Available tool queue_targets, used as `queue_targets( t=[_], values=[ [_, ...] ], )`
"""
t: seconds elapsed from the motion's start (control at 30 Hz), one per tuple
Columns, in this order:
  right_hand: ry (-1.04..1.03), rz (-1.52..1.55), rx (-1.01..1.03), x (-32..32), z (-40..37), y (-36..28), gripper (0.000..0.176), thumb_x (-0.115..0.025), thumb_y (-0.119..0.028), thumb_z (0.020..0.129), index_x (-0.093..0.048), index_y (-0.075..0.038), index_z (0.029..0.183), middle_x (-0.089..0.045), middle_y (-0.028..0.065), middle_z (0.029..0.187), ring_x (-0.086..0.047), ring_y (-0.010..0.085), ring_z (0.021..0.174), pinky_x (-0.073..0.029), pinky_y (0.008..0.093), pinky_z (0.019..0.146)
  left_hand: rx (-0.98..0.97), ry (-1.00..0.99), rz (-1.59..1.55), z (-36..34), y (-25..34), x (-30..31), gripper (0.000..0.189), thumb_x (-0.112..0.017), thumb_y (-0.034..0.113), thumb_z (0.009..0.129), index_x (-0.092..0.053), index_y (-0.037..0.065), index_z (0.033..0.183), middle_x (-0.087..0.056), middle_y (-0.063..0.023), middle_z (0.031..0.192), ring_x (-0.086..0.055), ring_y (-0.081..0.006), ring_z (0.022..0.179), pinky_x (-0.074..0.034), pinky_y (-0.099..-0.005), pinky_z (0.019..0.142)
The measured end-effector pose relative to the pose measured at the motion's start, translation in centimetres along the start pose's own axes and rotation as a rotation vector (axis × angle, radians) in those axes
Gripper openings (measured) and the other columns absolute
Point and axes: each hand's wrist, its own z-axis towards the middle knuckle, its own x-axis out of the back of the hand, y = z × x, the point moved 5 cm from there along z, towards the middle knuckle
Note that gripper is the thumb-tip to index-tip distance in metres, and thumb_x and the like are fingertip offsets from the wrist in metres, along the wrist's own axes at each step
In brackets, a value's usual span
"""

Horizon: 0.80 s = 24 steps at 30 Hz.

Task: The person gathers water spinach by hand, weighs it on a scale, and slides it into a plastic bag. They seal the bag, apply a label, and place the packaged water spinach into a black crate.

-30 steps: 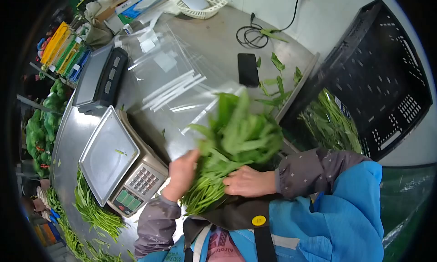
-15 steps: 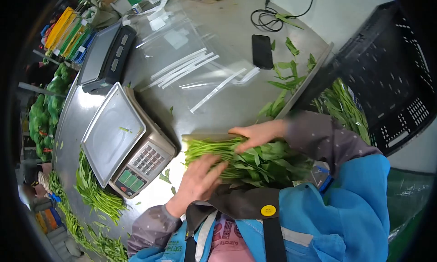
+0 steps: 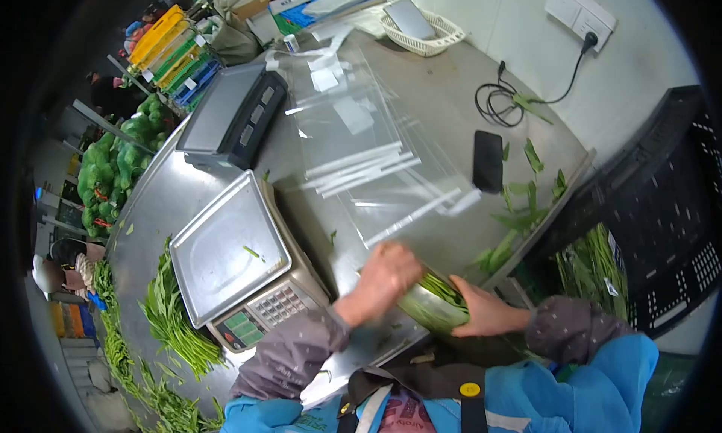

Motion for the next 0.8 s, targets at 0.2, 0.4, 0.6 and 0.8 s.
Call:
queue_targets(
  t=[0.2, 0.4, 0.6, 0.8],
  values=[
    [0.113, 0.101, -0.158, 1.6, -3.0, 3.7, 0.106, -0.079, -0.030, 0.061, -0.012, 0.002, 0.137, -0.040, 0.0278, 0.126, -0.042, 0.0352, 0.118, -0.033, 0.0376, 0.099, 0.599, 0.026, 0.280, 3.8, -23.3, 1.5, 0.021, -0.051, 0.000, 0.075, -0.062, 0.003, 0.092, -0.060, -0.0154, 0.091, -0.059, -0.0311, 0.085, -0.049, -0.0380, 0.072],
    [0.167, 0.058, -0.027, 1.5, -3.3, 4.4, 0.100, -0.077, -0.037, 0.060, -0.022, 0.001, 0.135, -0.038, 0.0255, 0.128, -0.040, 0.0383, 0.119, -0.034, 0.0391, 0.099, 0.476, -0.246, 0.776, 5.5, -31.2, -2.3, 0.013, -0.056, 0.009, 0.076, -0.054, 0.006, 0.089, -0.055, -0.0084, 0.088, -0.060, -0.0277, 0.080, -0.050, -0.0407, 0.067],
    [0.106, 0.122, -0.077, 1.7, -3.0, 4.6, 0.100, -0.077, -0.039, 0.061, -0.022, -0.003, 0.136, -0.037, 0.0235, 0.130, -0.041, 0.0368, 0.118, -0.036, 0.0395, 0.097, 0.573, -0.266, 0.519, 6.4, -34.9, -2.2, 0.020, -0.058, 0.012, 0.075, -0.052, 0.006, 0.093, -0.054, -0.0111, 0.090, -0.058, -0.0297, 0.084, -0.050, -0.0404, 0.071],
    [0.175, 0.084, -0.012, 1.1, -3.4, 3.9, 0.100, -0.077, -0.040, 0.060, -0.023, -0.003, 0.135, -0.037, 0.0234, 0.129, -0.040, 0.0372, 0.118, -0.036, 0.0398, 0.097, 0.344, -0.384, 0.502, 5.5, -29.8, -3.9, 0.027, -0.060, 0.012, 0.073, -0.049, 0.003, 0.096, -0.053, -0.0144, 0.094, -0.058, -0.0322, 0.085, -0.052, -0.0404, 0.069]
  ],
)
